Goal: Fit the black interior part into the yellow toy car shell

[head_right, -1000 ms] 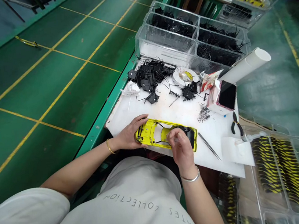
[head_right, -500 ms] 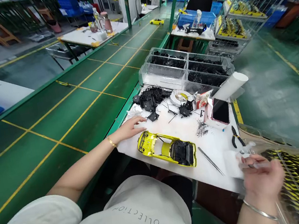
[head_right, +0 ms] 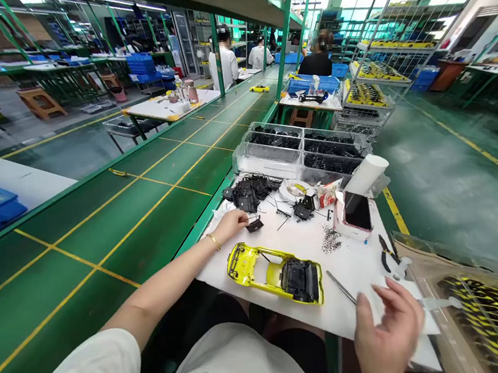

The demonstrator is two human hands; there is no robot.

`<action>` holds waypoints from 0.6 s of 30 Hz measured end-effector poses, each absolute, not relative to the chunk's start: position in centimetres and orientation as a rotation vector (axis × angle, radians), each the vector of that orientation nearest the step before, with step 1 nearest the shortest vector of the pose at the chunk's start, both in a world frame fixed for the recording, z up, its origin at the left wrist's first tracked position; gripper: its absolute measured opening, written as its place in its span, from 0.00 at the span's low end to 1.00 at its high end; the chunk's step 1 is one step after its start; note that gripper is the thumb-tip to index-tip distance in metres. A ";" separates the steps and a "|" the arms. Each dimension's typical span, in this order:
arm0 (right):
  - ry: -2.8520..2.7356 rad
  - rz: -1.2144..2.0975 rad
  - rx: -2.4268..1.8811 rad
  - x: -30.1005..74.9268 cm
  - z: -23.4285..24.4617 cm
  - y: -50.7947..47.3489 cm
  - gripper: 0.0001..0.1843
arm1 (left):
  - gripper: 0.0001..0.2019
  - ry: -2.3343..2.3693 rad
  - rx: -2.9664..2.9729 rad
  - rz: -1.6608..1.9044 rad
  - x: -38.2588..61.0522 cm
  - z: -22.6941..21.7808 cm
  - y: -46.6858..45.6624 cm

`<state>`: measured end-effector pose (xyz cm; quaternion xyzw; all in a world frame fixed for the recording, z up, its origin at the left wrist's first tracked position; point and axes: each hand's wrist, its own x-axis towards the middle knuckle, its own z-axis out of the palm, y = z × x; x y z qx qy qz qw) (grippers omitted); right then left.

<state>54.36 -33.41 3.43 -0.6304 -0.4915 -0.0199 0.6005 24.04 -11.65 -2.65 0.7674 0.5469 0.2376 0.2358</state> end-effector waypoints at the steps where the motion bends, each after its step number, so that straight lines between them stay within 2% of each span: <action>1: -1.143 0.055 -1.424 53.6 3.3 -32.5 0.21 | 0.03 1.469 2.098 0.713 23.9 -2.2 -11.8; 8: -1.216 1.070 -1.360 49.0 4.9 -26.4 0.26 | 0.04 0.872 2.216 1.003 24.7 4.2 -16.2; 12: -1.348 1.501 -1.312 46.9 6.8 -25.9 0.29 | 0.08 0.440 2.352 1.206 26.1 6.2 -19.6; 14: -1.416 1.573 -1.335 46.5 7.0 -26.3 0.27 | 0.07 0.445 2.387 1.282 26.7 6.0 -21.1; 16: -1.439 1.488 -1.391 46.5 6.8 -26.8 0.25 | 0.06 0.496 2.394 1.322 27.1 5.3 -22.6; 18: -1.395 1.369 -1.438 46.7 6.5 -27.4 0.27 | 0.14 0.470 2.404 1.327 27.5 4.4 -23.8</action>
